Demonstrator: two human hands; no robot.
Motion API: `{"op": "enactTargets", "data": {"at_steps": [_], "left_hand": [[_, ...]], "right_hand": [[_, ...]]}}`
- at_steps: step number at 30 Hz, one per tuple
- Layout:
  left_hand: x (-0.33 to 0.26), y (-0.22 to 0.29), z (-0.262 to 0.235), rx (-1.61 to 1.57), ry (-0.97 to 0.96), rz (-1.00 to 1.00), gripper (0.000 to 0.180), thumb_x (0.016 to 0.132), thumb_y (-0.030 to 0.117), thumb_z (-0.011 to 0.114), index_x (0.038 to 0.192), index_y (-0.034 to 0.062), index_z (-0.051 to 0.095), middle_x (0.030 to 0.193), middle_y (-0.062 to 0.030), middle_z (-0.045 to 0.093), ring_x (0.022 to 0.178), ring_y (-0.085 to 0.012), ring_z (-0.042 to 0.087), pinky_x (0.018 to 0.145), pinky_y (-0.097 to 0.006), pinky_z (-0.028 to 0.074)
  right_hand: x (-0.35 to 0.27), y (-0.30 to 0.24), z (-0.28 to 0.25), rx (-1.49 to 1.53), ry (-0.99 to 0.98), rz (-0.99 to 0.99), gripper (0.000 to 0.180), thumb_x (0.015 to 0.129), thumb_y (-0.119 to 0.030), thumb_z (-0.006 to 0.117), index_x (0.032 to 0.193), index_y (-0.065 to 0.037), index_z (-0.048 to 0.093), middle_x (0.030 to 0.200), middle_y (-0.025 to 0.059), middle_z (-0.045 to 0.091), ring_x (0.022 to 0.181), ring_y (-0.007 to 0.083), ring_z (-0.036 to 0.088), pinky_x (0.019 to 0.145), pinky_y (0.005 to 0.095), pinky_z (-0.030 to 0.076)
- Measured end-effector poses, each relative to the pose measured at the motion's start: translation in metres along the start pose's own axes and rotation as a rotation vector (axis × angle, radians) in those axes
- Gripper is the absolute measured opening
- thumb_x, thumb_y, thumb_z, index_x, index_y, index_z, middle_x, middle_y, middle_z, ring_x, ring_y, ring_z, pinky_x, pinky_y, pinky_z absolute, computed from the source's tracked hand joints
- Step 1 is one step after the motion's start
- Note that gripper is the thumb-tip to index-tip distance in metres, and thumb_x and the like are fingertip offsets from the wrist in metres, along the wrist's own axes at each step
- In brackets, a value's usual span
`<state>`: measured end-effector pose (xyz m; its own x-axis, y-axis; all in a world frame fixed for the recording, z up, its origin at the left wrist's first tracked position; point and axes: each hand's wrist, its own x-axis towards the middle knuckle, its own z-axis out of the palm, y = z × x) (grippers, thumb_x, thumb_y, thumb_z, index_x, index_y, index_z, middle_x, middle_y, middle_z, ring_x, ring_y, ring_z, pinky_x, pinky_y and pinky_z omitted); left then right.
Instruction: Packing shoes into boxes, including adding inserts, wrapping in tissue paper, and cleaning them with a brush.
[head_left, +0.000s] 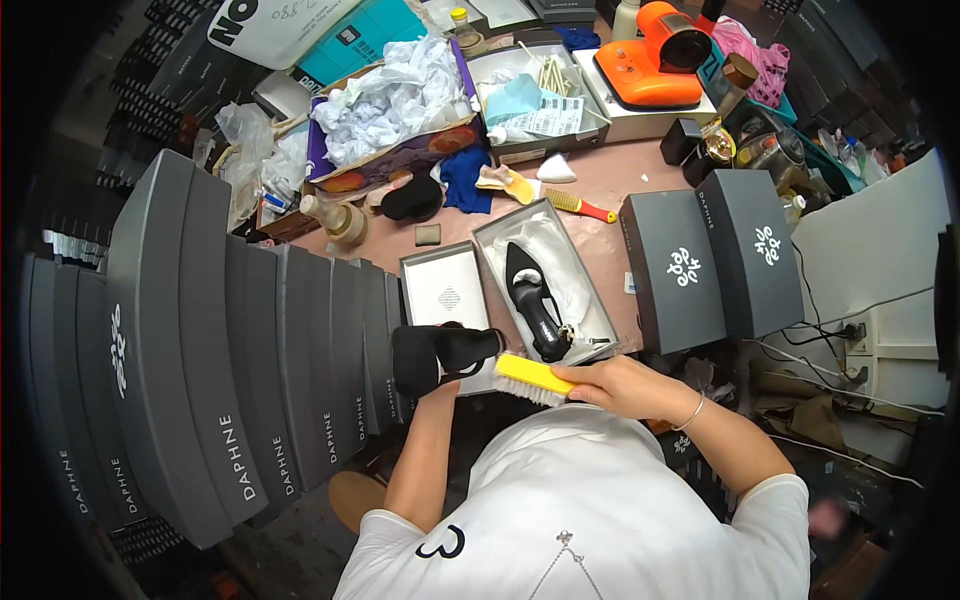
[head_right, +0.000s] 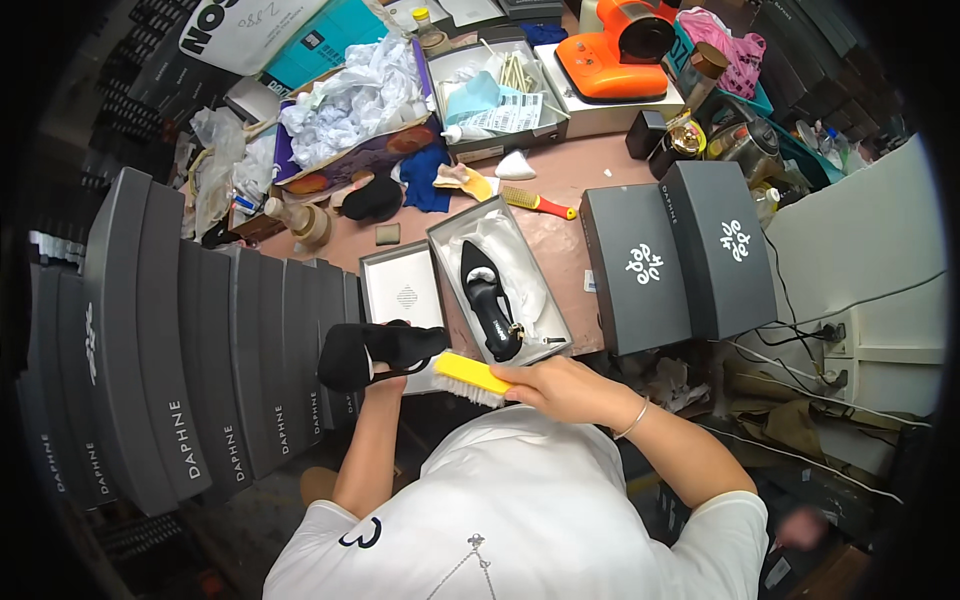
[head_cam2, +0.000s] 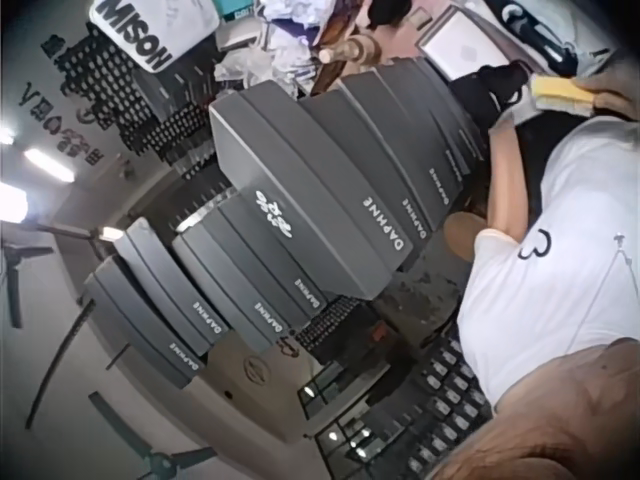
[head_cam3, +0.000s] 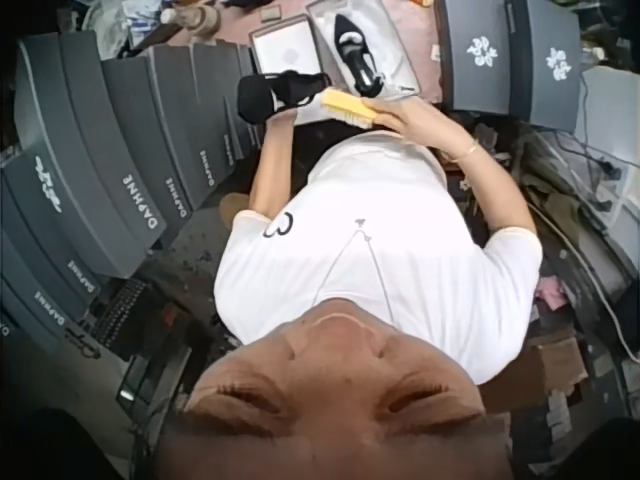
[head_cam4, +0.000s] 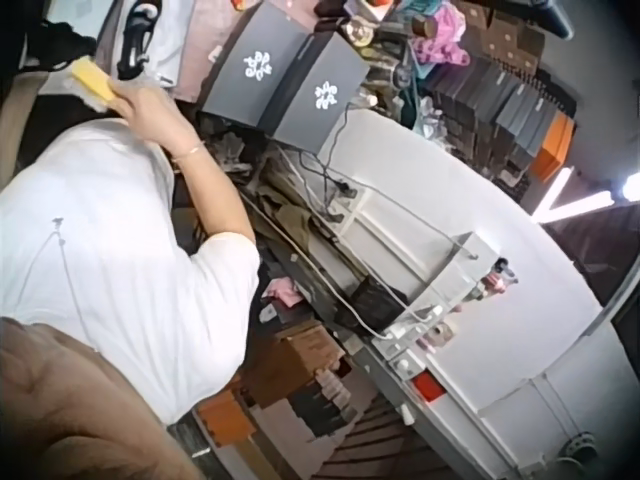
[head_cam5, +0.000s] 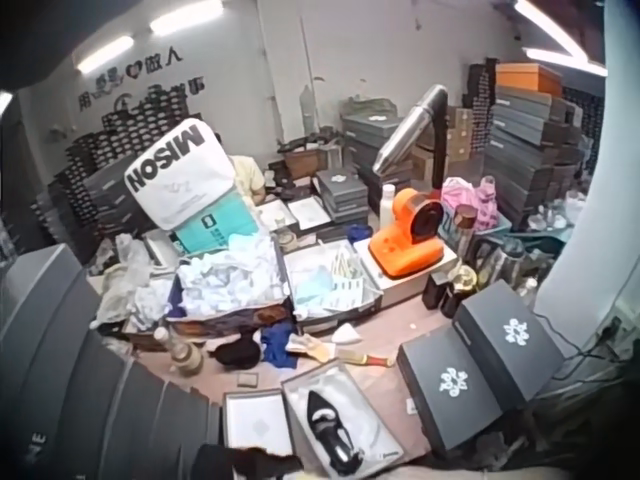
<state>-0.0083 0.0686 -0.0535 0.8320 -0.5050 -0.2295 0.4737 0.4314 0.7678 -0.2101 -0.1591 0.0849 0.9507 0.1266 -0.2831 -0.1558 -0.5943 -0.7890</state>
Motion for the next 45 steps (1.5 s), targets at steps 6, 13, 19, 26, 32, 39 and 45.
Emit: {"op": "enactTargets", "data": {"at_steps": [6, 13, 19, 26, 32, 39, 45], "left_hand": [[-0.02, 0.006, 0.03, -0.152, -0.061, -0.168, 0.025, 0.085, 0.021, 0.059, 0.1, 0.0017, 0.059, 0.092, -0.0216, 0.064, 0.091, -0.0361, 0.063, 0.087, -0.051, 0.051], [-0.018, -0.011, 0.053, -0.273, 0.007, -0.248, 0.03, 0.085, 0.031, 0.06, 0.094, 0.0017, 0.061, 0.088, -0.0206, 0.065, 0.083, -0.0337, 0.065, 0.08, -0.049, 0.054], [-0.013, 0.014, 0.046, -0.427, 0.413, -0.359, 0.035, 0.09, 0.035, 0.045, 0.094, 0.005, 0.063, 0.097, -0.0152, 0.066, 0.09, -0.0331, 0.064, 0.083, -0.052, 0.053], [-0.036, -0.017, 0.094, -0.884, 0.303, -0.709, 0.032, 0.088, 0.03, 0.054, 0.099, 0.0019, 0.063, 0.089, -0.0138, 0.064, 0.085, -0.0291, 0.065, 0.071, -0.04, 0.059], [-0.066, -0.027, 0.132, -0.728, 0.163, -0.699, 0.037, 0.095, 0.04, 0.044, 0.105, 0.0082, 0.06, 0.1, -0.0081, 0.066, 0.086, -0.0206, 0.068, 0.061, -0.031, 0.06], [-0.096, 0.003, 0.088, -0.582, -0.06, -0.743, 0.037, 0.094, 0.047, 0.047, 0.101, 0.0125, 0.06, 0.086, -0.0033, 0.062, 0.07, -0.0149, 0.063, 0.058, -0.026, 0.053], [-0.083, 0.037, 0.046, 0.146, 0.241, -0.217, 0.018, 0.095, 0.027, 0.056, 0.093, 0.0089, 0.057, 0.088, -0.0041, 0.062, 0.083, -0.0128, 0.06, 0.072, -0.03, 0.052]], "right_hand": [[0.021, 0.014, 0.027, -0.382, 0.269, -0.091, 0.04, 0.088, -0.035, 0.06, 0.124, -0.017, 0.058, 0.066, 0.0066, 0.055, 0.052, 0.0245, 0.058, 0.048, 0.0331, 0.048], [0.006, 0.002, 0.009, -0.409, 0.267, -0.154, 0.046, 0.09, -0.037, 0.055, 0.132, -0.018, 0.049, 0.073, 0.0072, 0.059, 0.054, 0.0241, 0.06, 0.047, 0.0344, 0.049], [-0.048, 0.073, -0.029, -0.406, 0.324, 0.157, 0.046, 0.088, -0.028, 0.06, 0.132, -0.021, 0.05, 0.072, 0.0124, 0.058, 0.059, 0.0317, 0.061, 0.052, 0.0421, 0.049], [0.022, 0.068, -0.062, -0.475, 0.446, -0.152, 0.084, 0.077, -0.032, 0.074, 0.145, -0.013, 0.03, 0.141, 0.0259, 0.032, 0.122, 0.0439, 0.043, 0.1, 0.047, 0.037], [0.068, 0.029, -0.026, 0.516, -0.041, -0.369, 0.097, 0.068, -0.032, 0.083, 0.145, -0.007, 0.03, 0.147, 0.0176, 0.03, 0.133, 0.0302, 0.037, 0.105, 0.0393, 0.035], [0.076, 0.011, 0.017, 0.661, 0.18, -0.275, 0.024, 0.071, -0.01, 0.077, 0.082, -0.003, 0.058, 0.125, 0.0192, 0.054, 0.117, 0.0304, 0.051, 0.096, 0.0381, 0.04], [0.089, -0.022, 0.033, 0.24, 0.322, -0.272, 0.037, 0.066, -0.02, 0.084, 0.077, -0.005, 0.052, 0.119, 0.0191, 0.054, 0.107, 0.0356, 0.054, 0.086, 0.0376, 0.047]]}}
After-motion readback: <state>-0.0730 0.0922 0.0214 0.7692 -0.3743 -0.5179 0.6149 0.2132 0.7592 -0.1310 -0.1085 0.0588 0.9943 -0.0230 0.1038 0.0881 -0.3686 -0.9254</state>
